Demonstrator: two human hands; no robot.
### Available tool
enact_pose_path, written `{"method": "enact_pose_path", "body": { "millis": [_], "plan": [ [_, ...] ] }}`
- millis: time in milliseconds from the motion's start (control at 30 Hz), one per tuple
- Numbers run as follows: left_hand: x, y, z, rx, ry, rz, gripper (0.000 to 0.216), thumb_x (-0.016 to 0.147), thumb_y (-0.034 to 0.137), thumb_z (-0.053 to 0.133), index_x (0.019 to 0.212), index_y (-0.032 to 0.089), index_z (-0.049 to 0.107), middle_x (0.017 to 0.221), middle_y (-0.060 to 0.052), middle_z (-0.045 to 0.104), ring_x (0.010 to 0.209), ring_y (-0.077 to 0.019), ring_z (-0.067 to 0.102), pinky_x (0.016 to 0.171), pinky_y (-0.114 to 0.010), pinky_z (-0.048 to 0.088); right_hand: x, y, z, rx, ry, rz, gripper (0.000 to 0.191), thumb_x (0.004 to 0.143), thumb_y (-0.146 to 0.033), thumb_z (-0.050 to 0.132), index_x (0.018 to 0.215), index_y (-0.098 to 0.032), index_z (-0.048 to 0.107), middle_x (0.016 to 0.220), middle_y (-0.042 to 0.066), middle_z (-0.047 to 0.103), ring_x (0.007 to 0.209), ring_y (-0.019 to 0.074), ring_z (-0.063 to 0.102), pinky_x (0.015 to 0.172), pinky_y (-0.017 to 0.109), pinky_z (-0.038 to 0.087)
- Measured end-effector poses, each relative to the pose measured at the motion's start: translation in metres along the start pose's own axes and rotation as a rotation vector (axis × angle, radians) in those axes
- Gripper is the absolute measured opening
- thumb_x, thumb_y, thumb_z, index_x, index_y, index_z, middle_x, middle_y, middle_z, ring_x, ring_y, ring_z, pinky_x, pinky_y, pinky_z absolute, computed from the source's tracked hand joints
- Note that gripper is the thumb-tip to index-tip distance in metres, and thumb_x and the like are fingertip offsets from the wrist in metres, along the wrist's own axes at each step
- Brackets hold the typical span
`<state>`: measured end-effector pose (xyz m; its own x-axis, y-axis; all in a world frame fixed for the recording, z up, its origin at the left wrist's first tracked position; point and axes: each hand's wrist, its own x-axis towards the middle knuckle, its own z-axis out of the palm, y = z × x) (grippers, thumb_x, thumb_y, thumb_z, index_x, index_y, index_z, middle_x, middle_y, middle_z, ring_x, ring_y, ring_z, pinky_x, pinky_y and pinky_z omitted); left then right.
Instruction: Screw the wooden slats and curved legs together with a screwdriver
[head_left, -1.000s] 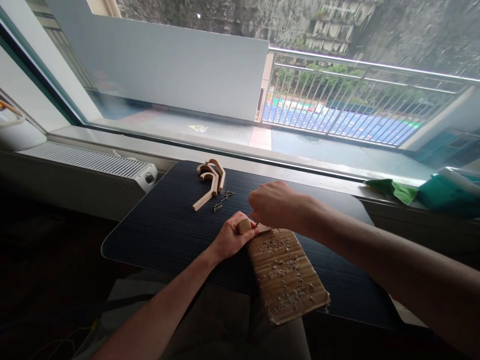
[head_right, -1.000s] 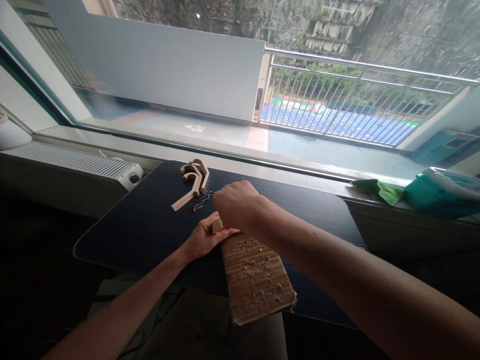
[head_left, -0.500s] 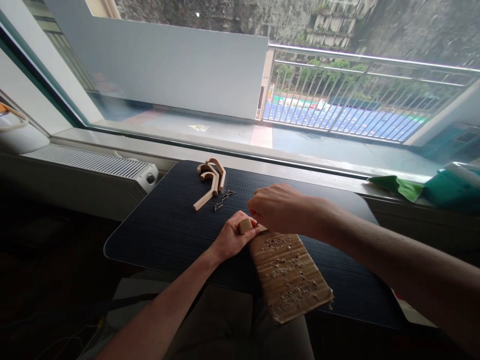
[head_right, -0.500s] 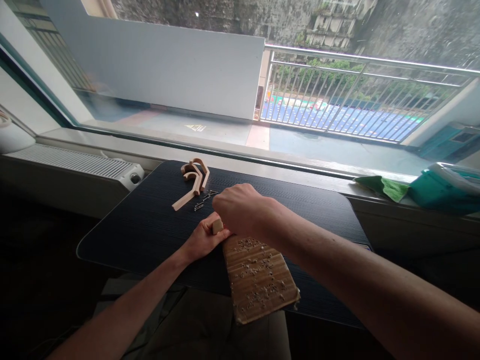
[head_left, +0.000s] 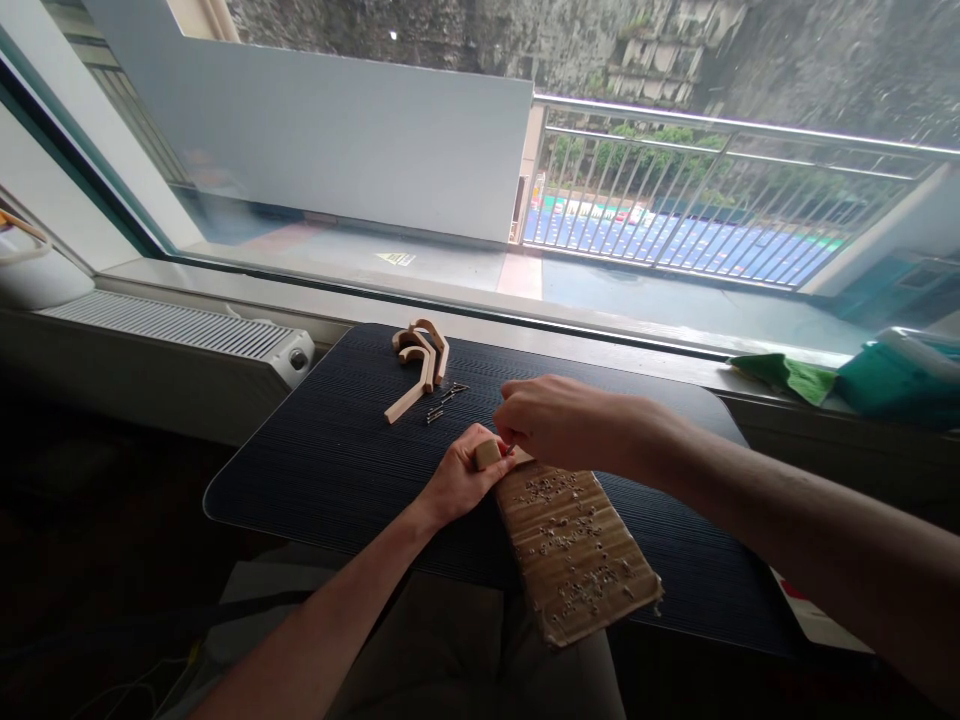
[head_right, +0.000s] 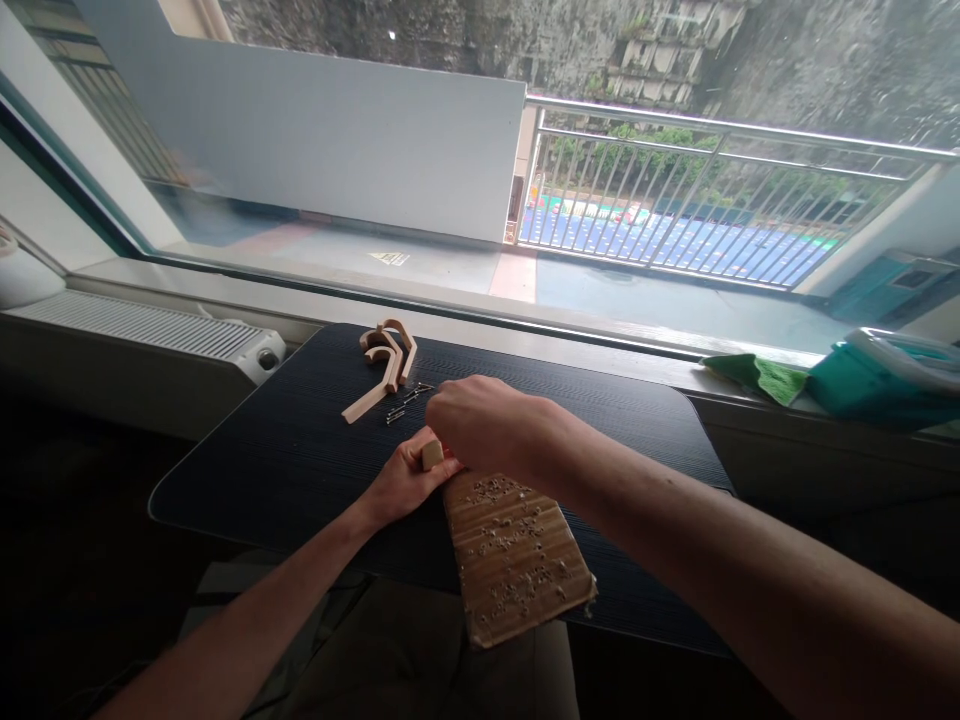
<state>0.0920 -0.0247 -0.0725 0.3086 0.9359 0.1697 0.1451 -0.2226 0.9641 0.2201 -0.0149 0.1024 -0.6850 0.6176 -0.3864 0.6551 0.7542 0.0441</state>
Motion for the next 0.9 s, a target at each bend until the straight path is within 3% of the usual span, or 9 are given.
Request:
{"method": "enact_pose_path", "body": {
  "millis": [200,400,700,900],
  "plan": [
    [0.0,0.0,0.002,0.014,0.012,0.051,0.01,0.076,0.026,0.065,0.08,0.017,0.063,0.083,-0.001,0.056,0.077,-0.0128,0.053,0.072,-0.025,0.044,0.006,0.004,0.003,0.031,-0.005,0.084,0.023,0.077,-0.011,0.053,0.092,-0.015,0.069,0.087,0.008,0.067,0.075,0.0149,0.055,0.06,0.026,0.035],
    [0.001,0.0,0.002,0.019,-0.006,0.056,0.017,0.076,0.022,0.063,0.093,0.019,0.062,0.088,-0.002,0.058,0.083,-0.0146,0.054,0.078,-0.027,0.044,0.01,0.004,0.001,0.014,0.018,0.078,0.022,0.075,-0.012,0.052,0.088,-0.016,0.069,0.084,0.007,0.067,0.07,0.0135,0.054,0.055,0.025,0.031],
    [0.0,0.003,0.001,0.028,0.016,0.053,0.011,0.075,0.023,0.064,0.072,0.017,0.055,0.073,0.002,0.05,0.071,-0.0109,0.05,0.068,-0.023,0.042,0.014,0.005,0.008,0.048,0.003,0.18,0.018,0.072,-0.017,0.054,0.079,-0.016,0.07,0.075,0.007,0.067,0.06,0.012,0.051,0.051,0.026,0.029],
    [0.002,0.0,0.001,0.012,0.011,0.024,0.012,0.074,0.023,0.064,0.072,0.016,0.055,0.073,0.002,0.05,0.068,-0.01,0.047,0.064,-0.023,0.04,0.011,-0.002,0.001,0.001,-0.056,0.162,0.017,0.069,-0.02,0.06,0.082,-0.017,0.071,0.072,0.006,0.067,0.061,0.0138,0.053,0.05,0.026,0.03]
  ]
}}
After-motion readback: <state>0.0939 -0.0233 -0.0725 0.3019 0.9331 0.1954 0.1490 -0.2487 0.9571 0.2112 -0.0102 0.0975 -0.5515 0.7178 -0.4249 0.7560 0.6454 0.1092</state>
